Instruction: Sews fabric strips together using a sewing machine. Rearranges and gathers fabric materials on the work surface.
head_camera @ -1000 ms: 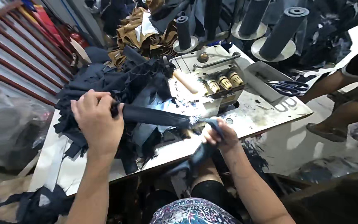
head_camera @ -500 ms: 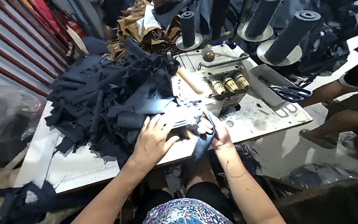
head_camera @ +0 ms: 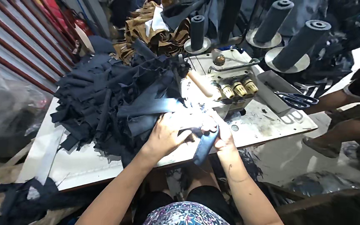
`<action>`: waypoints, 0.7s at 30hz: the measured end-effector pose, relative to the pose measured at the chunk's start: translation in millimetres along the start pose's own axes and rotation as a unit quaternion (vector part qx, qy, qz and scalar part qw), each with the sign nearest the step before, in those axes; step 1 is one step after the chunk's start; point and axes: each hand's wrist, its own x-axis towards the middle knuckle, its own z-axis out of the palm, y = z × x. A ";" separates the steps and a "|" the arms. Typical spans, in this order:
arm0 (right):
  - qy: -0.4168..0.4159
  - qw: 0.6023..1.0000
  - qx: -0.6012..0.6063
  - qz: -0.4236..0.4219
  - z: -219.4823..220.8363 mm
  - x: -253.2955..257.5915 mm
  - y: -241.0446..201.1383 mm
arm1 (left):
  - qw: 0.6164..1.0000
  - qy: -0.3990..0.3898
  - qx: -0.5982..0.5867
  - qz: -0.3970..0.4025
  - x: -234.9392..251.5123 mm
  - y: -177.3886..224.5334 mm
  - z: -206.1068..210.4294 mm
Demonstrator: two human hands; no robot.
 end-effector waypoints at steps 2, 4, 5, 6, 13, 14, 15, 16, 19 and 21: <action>0.005 0.998 -0.057 -0.013 -2.2 -1.8 1.6 | 1.000 -0.020 -0.010 0.016 8.7 -8.1 -4.4; -0.014 0.992 -0.128 -0.012 0.2 -9.1 3.1 | 0.998 -0.043 -0.042 -0.004 11.9 -9.4 -13.0; -0.028 0.985 -0.170 -0.010 5.5 -16.3 4.1 | 0.996 -0.041 -0.074 -0.037 10.1 -2.9 -18.7; -0.049 0.976 -0.212 -0.008 11.6 -24.7 4.7 | 0.990 -0.026 -0.117 -0.075 6.5 7.7 -24.1; -0.397 0.910 -0.117 0.032 31.6 -59.7 -9.2 | 0.972 0.148 -0.156 -0.094 -27.5 32.4 -76.2; -0.400 0.911 -0.100 0.023 28.0 -57.3 -15.0 | 0.978 0.163 -0.081 -0.106 -27.7 14.3 -91.3; -0.386 0.918 -0.089 0.014 22.5 -53.6 -20.2 | 0.977 0.168 0.002 -0.130 -26.5 -6.1 -103.6; -0.354 0.931 -0.092 0.006 16.0 -48.8 -23.5 | 0.971 0.163 0.072 -0.160 -24.6 -25.8 -110.9; -0.177 0.974 -0.138 0.004 -4.0 -28.9 -12.7 | 0.971 0.140 0.132 -0.143 -19.4 -33.1 -95.1; -0.102 0.988 -0.118 0.023 -9.1 -21.7 -0.7 | 0.985 0.140 0.095 -0.015 -17.9 -8.8 -54.0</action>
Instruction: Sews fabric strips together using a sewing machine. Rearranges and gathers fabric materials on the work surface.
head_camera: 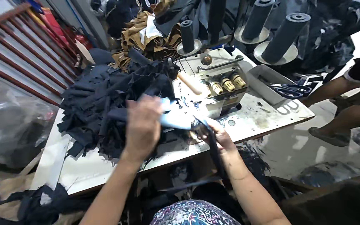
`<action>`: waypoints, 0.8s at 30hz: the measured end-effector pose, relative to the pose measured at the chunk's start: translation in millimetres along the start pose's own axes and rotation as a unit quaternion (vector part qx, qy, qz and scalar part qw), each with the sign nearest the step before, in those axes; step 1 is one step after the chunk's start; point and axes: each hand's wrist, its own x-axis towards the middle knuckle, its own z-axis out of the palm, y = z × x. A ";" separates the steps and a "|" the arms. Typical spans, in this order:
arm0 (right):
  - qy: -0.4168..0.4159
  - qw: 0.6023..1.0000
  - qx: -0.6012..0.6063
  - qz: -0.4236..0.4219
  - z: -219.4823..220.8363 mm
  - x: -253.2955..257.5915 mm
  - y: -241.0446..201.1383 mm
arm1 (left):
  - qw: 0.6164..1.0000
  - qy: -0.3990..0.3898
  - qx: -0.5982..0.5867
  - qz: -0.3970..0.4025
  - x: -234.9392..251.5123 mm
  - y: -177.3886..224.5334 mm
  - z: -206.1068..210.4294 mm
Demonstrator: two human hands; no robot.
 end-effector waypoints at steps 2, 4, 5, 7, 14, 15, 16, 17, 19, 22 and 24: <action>-0.009 0.998 0.061 0.004 -9.0 0.8 4.9 | 0.992 -0.034 -0.092 0.083 -11.8 19.0 35.6; -0.040 0.992 0.117 0.003 -21.9 -1.2 1.7 | 0.985 -0.070 -0.126 0.092 -23.3 21.6 53.1; -0.041 0.990 0.131 0.000 -25.3 -1.3 -1.3 | 0.985 -0.081 -0.123 0.085 -26.2 21.7 53.8; -0.037 0.984 0.173 -0.006 -26.3 -0.4 -4.8 | 0.988 -0.092 -0.105 0.070 -26.4 25.9 51.4; 0.060 0.978 0.200 -0.028 -11.8 17.4 4.4 | 0.994 -0.099 -0.053 0.009 -12.1 50.3 52.2; 0.068 0.978 0.195 -0.031 -10.7 17.6 4.0 | 0.993 -0.103 -0.058 0.008 -10.7 50.0 52.7; 0.065 0.979 0.192 -0.034 -10.1 18.0 2.9 | 0.992 -0.105 -0.067 0.006 -8.7 48.3 53.3; 0.060 0.980 0.187 -0.038 -9.7 18.3 1.7 | 0.991 -0.106 -0.077 0.007 -5.9 45.3 54.1; 0.064 0.984 0.162 -0.040 -9.8 19.0 0.4 | 0.988 -0.113 -0.108 0.014 2.1 36.4 55.9; 0.054 0.991 0.111 -0.042 -13.6 20.0 2.6 | 0.984 -0.122 -0.123 0.036 13.2 21.4 58.7; 0.069 0.997 0.020 -0.028 -5.5 14.5 4.0 | 0.980 -0.147 -0.131 0.016 15.8 18.9 52.9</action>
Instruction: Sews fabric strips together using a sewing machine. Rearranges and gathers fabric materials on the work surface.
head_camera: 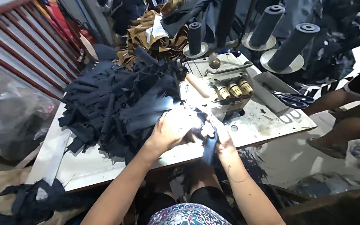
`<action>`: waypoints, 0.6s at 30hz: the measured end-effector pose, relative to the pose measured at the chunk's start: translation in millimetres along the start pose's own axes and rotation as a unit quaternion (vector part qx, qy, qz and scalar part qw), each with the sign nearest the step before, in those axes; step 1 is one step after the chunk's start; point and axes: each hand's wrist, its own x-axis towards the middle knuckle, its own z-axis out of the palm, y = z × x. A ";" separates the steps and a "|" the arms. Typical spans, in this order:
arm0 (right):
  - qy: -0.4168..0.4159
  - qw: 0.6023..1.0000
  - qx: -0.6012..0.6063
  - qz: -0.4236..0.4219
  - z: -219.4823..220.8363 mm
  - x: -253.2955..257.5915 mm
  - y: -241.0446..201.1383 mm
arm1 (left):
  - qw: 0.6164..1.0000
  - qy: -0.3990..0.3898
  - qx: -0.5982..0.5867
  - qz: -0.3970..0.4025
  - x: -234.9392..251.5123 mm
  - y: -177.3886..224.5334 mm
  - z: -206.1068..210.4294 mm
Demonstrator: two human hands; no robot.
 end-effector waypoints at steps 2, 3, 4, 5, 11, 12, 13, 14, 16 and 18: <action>-0.007 0.991 -0.132 0.007 14.7 -14.2 -1.1 | 0.995 -0.016 -0.060 -0.072 -5.8 13.4 -10.4; -0.047 0.984 -0.170 0.009 21.6 -22.1 -2.3 | 0.990 -0.001 -0.101 -0.099 -11.0 24.1 -15.8; -0.108 0.977 -0.181 0.011 27.7 -31.4 -3.2 | 0.983 0.032 -0.139 -0.112 -18.1 36.5 -19.9; -0.183 0.969 -0.165 0.007 31.9 -39.5 -4.2 | 0.975 0.068 -0.179 -0.113 -25.2 48.4 -24.2; -0.366 0.930 0.007 -0.028 31.4 -35.4 -33.1 | 0.978 0.185 0.019 -0.094 -42.6 5.1 -103.9; -0.341 0.940 0.018 -0.022 25.6 -28.4 -33.9 | 0.971 0.182 0.098 -0.117 -40.8 -14.7 -111.8; -0.295 0.955 0.017 -0.009 19.2 -21.6 -29.9 | 0.963 0.175 0.152 -0.136 -37.8 -27.3 -112.0; -0.237 0.971 0.002 0.010 13.2 -15.6 -22.2 | 0.963 0.159 0.169 -0.138 -35.6 -28.8 -105.3; -0.140 0.989 -0.019 0.037 7.3 -6.5 -4.6 | 0.976 0.133 0.158 -0.062 -32.0 -10.4 -72.5; -0.107 0.993 0.000 0.048 2.6 -4.3 7.0 | 0.988 0.105 0.104 0.053 -32.8 3.6 -24.5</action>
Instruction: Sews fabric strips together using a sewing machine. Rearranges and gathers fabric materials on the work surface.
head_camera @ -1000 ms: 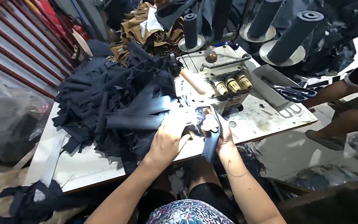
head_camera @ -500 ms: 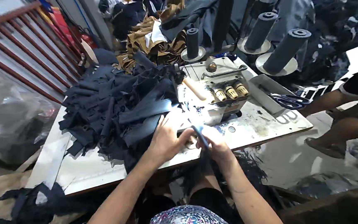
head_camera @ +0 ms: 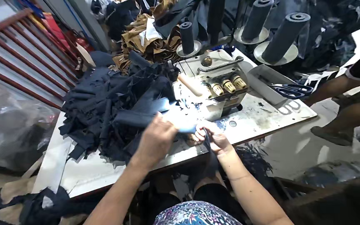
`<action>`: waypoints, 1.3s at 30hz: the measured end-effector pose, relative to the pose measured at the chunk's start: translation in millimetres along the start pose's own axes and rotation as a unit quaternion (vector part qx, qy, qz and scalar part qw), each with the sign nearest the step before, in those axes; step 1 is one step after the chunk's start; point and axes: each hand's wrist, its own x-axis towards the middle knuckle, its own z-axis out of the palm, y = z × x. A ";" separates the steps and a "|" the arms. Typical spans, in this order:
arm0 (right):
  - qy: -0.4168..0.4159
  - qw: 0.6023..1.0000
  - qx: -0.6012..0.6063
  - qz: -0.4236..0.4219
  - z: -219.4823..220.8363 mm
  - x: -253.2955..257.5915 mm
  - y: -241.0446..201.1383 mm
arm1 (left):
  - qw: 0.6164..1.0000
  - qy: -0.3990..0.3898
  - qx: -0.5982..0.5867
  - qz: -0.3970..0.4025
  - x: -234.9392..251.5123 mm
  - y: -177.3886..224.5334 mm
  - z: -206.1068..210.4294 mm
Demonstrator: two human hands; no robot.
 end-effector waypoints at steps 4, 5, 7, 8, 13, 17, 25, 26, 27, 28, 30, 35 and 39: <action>0.029 0.999 0.008 0.014 -4.8 -14.8 -2.5 | 0.994 -0.058 -0.081 0.039 -15.1 -7.4 34.9; 0.027 0.999 -0.013 0.032 -3.3 -23.0 -1.8 | 0.994 -0.070 -0.076 0.036 -15.6 -12.4 33.4; -0.022 0.995 -0.047 0.087 0.0 -40.0 6.5 | 0.994 -0.079 -0.067 0.034 -13.5 -16.7 29.8; -0.062 0.991 -0.042 0.112 -0.7 -47.2 14.4 | 0.994 -0.082 -0.063 0.033 -12.3 -17.2 28.0; -0.083 0.992 0.017 0.088 -0.4 -61.3 -1.5 | 0.993 -0.089 -0.067 0.043 -17.0 -15.6 28.3; 0.019 0.998 0.002 0.057 4.4 -38.7 -40.4 | 0.995 -0.076 -0.055 0.044 -16.0 -9.7 32.2; 0.031 0.971 0.211 0.106 1.8 -35.1 6.6 | 0.997 -0.062 -0.028 -0.032 -11.5 15.2 35.7; 0.065 0.976 0.197 0.065 2.1 -29.5 1.2 | 0.997 -0.060 -0.022 -0.043 -10.0 17.8 36.1; 0.121 0.976 0.176 0.041 6.7 -23.2 -5.8 | 0.997 -0.058 -0.014 -0.055 -8.3 20.9 36.8; 0.171 0.972 0.160 0.032 12.4 -17.2 -12.0 | 0.996 -0.056 -0.009 -0.071 -6.7 24.6 37.9; 0.209 0.966 0.151 0.024 19.8 -9.0 -16.7 | 0.994 -0.049 -0.007 -0.101 -2.8 31.7 40.4; 0.219 0.960 0.172 0.028 28.1 0.6 -13.2 | 0.991 -0.040 -0.044 -0.118 5.6 28.5 44.8; 0.246 0.958 0.148 0.014 31.8 -0.1 -4.7 | 0.989 -0.095 -0.049 -0.098 18.2 9.5 41.8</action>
